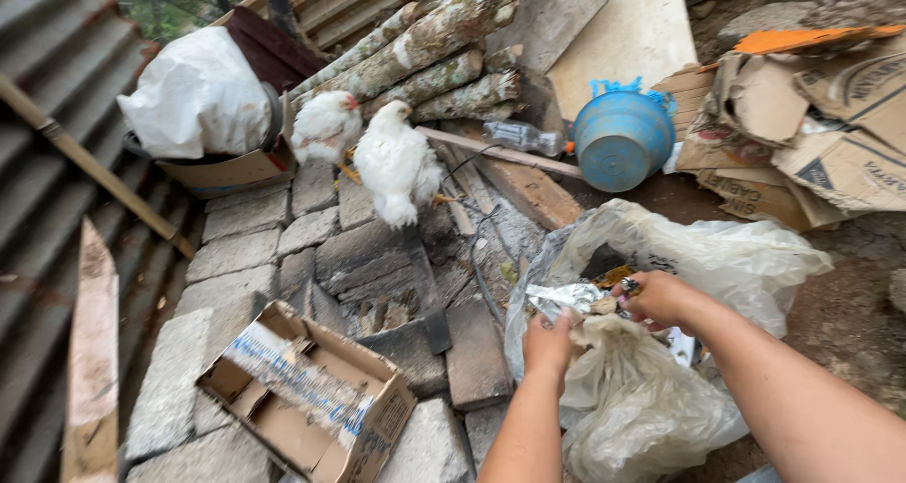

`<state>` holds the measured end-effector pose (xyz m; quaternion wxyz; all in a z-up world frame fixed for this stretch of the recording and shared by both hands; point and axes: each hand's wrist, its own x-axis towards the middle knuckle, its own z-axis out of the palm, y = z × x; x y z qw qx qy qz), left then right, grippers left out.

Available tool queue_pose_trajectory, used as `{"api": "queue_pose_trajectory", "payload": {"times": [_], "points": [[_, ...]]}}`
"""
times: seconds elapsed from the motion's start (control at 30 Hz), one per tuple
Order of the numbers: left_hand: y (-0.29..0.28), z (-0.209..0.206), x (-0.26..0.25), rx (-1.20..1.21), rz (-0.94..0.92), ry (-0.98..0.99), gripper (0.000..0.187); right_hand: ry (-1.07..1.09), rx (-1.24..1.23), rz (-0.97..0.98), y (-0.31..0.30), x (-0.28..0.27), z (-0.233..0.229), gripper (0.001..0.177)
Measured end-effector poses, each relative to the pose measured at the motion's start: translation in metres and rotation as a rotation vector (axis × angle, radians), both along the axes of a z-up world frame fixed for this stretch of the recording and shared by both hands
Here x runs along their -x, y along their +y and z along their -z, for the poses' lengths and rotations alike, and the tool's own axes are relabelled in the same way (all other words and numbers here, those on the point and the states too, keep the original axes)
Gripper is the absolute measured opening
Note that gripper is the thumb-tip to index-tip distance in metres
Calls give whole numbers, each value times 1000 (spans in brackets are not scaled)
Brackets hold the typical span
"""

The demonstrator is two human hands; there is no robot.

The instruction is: The person sorts through a plastic bag of trash, placing paper scraps, plastic wrappers, and cardboard into a small brick-lined pit while using a lighter.

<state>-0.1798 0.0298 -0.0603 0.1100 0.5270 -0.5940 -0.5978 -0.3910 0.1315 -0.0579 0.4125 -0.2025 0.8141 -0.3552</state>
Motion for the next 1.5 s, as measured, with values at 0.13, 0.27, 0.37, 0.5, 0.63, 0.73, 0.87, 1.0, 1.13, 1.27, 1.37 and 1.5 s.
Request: {"api": "queue_pose_trajectory", "payload": {"times": [0.13, 0.27, 0.37, 0.5, 0.63, 0.73, 0.87, 1.0, 1.13, 1.27, 1.37, 1.5], "points": [[-25, -3, -33, -361, -582, 424, 94, 86, -61, -215, -33, -49, -33, 27], [-63, 17, -97, -496, -1040, 798, 108, 130, -61, -348, -67, -91, -46, 31], [-82, 24, -151, -492, -1235, 959, 108, 80, -53, -383, -87, -118, -53, 31], [-88, 14, -204, -539, -1351, 973, 94, 140, -45, -483, -100, -158, -70, 32], [-84, 6, -232, -556, -1479, 995, 79, 176, -71, -528, -113, -188, -83, 31], [-87, 13, -245, -561, -1512, 1018, 65, 162, -58, -544, -118, -197, -83, 30], [-103, 30, -255, -533, -1514, 1059, 53, 137, -21, -546, -126, -203, -75, 29], [-112, 23, -266, -484, -1591, 982, 51, 122, -24, -549, -129, -204, -71, 29], [-119, -4, -279, -493, -1638, 961, 48, 118, -6, -561, -129, -204, -72, 29], [-125, -42, -296, -328, -1510, 826, 38, 85, 41, -546, -128, -208, -75, 28], [-122, -74, -312, -217, -1421, 680, 35, 76, 34, -552, -130, -219, -81, 28], [-115, -98, -318, -15, -1333, 532, 47, 33, 55, -502, -143, -237, -70, 30]]}}
